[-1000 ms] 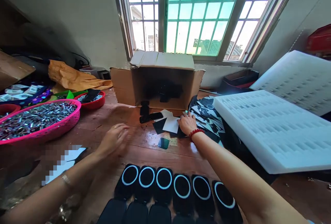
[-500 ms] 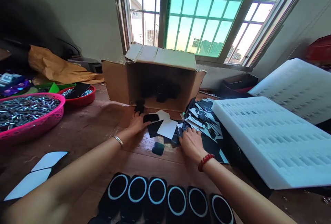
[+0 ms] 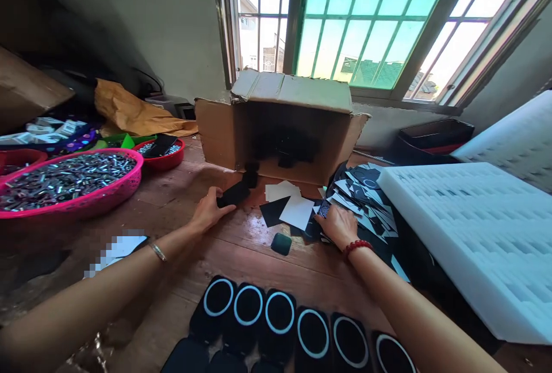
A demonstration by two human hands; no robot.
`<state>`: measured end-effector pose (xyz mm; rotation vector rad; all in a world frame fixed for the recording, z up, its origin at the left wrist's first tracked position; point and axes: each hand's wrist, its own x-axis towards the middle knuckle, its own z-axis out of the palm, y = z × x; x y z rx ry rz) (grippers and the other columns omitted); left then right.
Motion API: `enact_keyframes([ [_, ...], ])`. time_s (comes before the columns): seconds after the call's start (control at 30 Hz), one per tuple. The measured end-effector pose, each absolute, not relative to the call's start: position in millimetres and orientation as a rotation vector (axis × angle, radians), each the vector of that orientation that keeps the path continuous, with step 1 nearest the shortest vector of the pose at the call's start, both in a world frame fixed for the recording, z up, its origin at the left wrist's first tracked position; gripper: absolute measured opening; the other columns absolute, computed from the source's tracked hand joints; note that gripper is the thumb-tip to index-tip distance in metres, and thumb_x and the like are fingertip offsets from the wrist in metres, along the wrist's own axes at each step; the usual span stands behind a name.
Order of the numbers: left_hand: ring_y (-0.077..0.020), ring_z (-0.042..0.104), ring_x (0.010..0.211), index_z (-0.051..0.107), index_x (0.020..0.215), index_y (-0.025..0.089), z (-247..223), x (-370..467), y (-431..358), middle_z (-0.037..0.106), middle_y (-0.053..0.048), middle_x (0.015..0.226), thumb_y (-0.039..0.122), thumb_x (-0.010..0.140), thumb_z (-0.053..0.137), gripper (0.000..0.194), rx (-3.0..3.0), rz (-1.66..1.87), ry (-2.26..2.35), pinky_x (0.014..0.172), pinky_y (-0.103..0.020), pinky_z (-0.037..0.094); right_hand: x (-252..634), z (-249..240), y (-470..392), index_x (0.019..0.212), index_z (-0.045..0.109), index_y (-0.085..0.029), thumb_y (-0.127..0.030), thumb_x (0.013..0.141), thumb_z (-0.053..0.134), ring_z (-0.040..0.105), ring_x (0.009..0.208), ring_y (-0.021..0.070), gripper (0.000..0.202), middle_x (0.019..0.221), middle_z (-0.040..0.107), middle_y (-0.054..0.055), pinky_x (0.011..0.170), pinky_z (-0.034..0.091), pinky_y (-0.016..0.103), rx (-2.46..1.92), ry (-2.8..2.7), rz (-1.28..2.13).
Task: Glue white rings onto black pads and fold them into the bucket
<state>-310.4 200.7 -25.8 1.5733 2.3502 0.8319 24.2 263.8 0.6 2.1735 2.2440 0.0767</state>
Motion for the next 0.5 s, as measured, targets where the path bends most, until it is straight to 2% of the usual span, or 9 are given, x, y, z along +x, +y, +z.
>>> enact_keyframes([
  [0.13,-0.0282,0.067,0.101,0.049,0.121,0.020,-29.9,-333.3,171.4,0.069,-0.010,0.107,0.035,0.077,0.073,0.051,1.537,0.892,2.365,0.082,-0.036,0.051,24.5,-1.2,268.8,0.116,0.062,-0.008,-0.054,0.089,0.054,0.064,0.106,0.0356,0.054,0.114,0.065,0.025,0.083,0.047,0.040,2.200,2.220,0.081],
  [0.27,-0.0272,0.060,0.115,0.049,0.124,0.017,-39.6,-338.1,153.2,0.065,-0.012,0.120,0.022,0.072,0.075,0.058,1.609,0.959,2.330,0.098,-0.038,0.046,19.0,-0.9,273.1,0.119,0.063,-0.004,-0.056,0.090,0.050,0.062,0.109,0.0404,0.060,0.116,0.063,0.031,0.083,0.047,0.045,2.226,2.187,0.092],
  [0.4,-0.0292,0.054,0.121,0.048,0.127,0.016,-52.2,-330.5,145.1,0.059,-0.014,0.124,0.022,0.074,0.073,0.059,1.655,1.026,2.346,0.104,-0.041,0.042,14.3,2.4,279.4,0.103,0.071,-0.006,-0.040,0.090,0.050,0.064,0.106,0.0355,0.042,0.107,0.068,0.027,0.083,0.047,0.040,2.177,2.254,0.040],
  [0.5,-0.0296,0.053,0.121,0.049,0.127,0.017,-57.9,-326.4,143.1,0.057,-0.014,0.124,0.022,0.079,0.068,0.053,1.666,1.069,2.368,0.104,-0.044,0.041,13.9,4.8,284.3,0.101,0.072,-0.008,-0.034,0.085,0.057,0.064,0.105,0.0334,0.033,0.105,0.069,0.023,0.082,0.047,0.038,2.187,2.288,-0.009],
])
